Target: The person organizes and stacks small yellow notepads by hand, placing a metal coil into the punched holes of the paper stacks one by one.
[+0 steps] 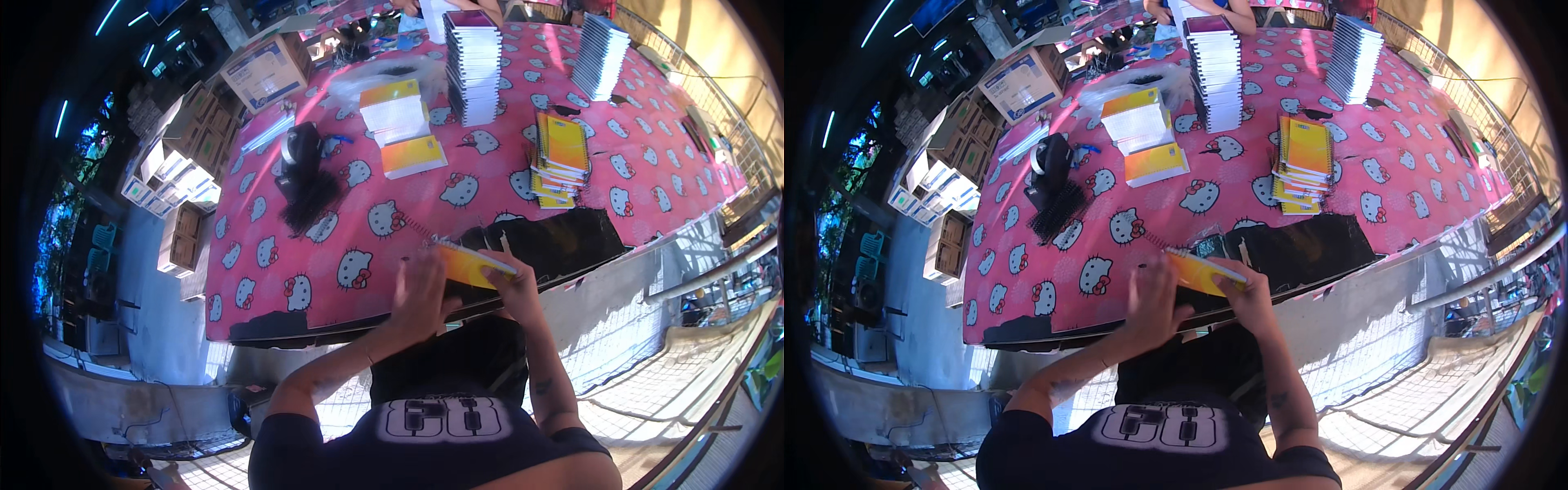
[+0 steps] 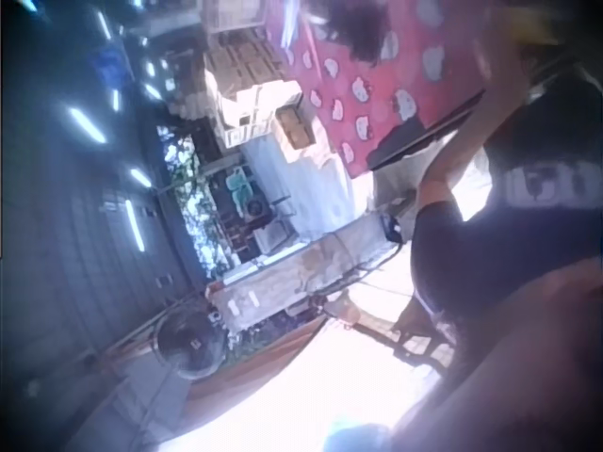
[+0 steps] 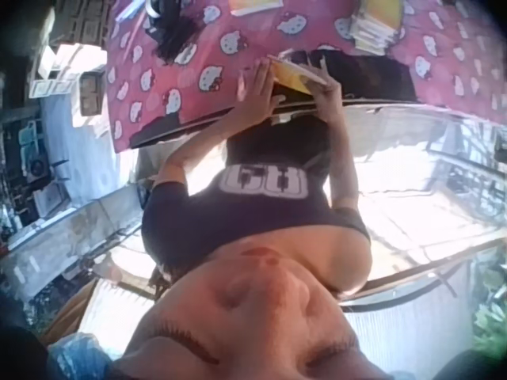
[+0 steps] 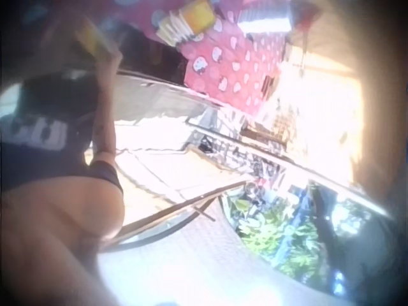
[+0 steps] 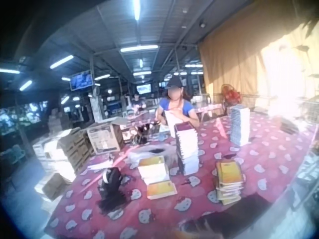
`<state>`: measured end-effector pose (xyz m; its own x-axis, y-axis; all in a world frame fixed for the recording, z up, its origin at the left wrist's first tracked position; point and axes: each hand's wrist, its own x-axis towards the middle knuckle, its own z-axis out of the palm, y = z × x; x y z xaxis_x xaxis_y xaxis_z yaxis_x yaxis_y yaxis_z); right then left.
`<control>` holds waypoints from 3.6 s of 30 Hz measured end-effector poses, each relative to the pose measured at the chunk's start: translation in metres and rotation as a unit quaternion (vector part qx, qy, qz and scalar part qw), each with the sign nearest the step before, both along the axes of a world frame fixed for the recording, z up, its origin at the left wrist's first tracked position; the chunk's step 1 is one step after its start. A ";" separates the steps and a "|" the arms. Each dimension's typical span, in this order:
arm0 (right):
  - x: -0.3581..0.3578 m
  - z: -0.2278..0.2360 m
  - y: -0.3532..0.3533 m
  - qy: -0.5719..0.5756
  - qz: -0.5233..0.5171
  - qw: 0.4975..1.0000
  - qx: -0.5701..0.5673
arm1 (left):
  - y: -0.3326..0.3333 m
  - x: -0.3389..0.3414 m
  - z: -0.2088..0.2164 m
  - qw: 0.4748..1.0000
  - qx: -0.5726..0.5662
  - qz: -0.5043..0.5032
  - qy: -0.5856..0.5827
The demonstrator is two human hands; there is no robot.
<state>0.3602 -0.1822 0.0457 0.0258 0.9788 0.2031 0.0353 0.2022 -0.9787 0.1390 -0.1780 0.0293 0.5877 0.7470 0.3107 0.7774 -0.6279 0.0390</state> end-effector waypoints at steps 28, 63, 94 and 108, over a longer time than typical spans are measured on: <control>0.006 0.001 0.011 -0.048 0.079 0.992 -0.085 | 0.039 0.027 0.045 0.991 0.078 -0.104 0.027; 0.053 0.018 0.003 -0.016 0.108 0.994 -0.017 | 0.042 0.047 0.046 0.965 -0.013 -0.154 -0.210; 0.158 0.134 0.118 0.061 -0.232 0.968 0.074 | 0.221 0.202 0.135 0.865 0.131 -0.349 -0.335; 0.046 0.135 0.208 -0.325 -0.092 0.914 0.225 | 0.379 -0.001 0.148 0.864 0.131 -0.011 -0.487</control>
<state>0.4058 0.0263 0.1804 -0.0882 0.7831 0.6155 0.6532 0.5120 -0.5578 0.1379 0.2012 0.1775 -0.0336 0.5684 0.8221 0.4442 -0.7284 0.5217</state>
